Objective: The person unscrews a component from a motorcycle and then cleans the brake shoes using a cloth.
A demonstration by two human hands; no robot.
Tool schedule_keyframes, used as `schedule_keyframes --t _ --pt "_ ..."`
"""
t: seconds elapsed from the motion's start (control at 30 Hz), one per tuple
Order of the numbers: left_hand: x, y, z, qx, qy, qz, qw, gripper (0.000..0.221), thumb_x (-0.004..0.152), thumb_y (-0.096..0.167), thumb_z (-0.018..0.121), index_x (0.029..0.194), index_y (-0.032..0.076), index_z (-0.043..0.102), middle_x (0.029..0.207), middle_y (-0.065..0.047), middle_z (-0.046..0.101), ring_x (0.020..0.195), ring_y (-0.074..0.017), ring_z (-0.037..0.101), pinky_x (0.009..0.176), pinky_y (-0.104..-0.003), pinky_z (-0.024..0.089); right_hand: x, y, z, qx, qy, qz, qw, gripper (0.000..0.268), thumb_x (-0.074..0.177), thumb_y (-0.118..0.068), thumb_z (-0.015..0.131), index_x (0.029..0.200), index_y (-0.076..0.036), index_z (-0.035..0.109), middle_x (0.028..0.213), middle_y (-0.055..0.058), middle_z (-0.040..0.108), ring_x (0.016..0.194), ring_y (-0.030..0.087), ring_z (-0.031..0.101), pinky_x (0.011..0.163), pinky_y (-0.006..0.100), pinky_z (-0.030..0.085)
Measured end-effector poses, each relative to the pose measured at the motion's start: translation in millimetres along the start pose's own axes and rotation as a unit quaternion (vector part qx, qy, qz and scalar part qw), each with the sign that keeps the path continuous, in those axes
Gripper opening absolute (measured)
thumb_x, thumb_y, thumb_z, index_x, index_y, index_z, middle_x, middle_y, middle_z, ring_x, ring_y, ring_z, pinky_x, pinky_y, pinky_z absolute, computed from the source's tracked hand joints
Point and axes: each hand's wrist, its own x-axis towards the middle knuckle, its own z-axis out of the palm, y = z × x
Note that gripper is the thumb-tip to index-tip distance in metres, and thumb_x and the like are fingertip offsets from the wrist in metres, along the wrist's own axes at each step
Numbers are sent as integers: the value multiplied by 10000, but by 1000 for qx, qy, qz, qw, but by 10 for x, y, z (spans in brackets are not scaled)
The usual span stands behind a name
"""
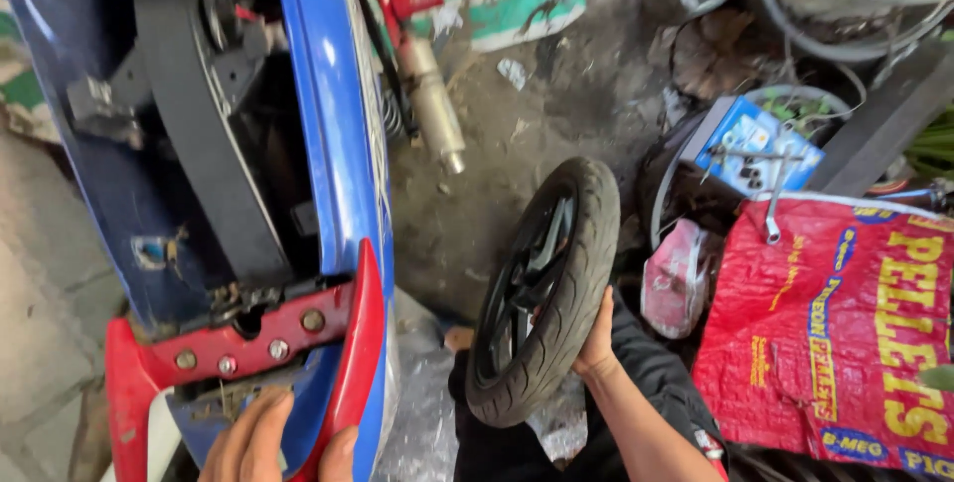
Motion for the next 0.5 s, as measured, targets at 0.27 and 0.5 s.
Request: schedule_keyframes --t 0.27,0.5 --pt "19 95 88 -3 -18 -72 997 671 773 429 827 1293 6 795 1321 -202 798 1208 -386 727 1157 -515 555 265 -799 949 0 97 63 993 1089 842 -914 456 1518 -93 688 1410 234 737 1286 400 694 1145 560 551" --pt "238 437 -157 39 -47 -148 987 585 838 353 809 1311 10 798 1330 -167 807 1249 -357 746 1147 -503 561 643 -1808 2400 -201 86 53 974 1042 846 -813 495 1602 -107 620 1560 176 678 1419 366 644 1220 514 511"
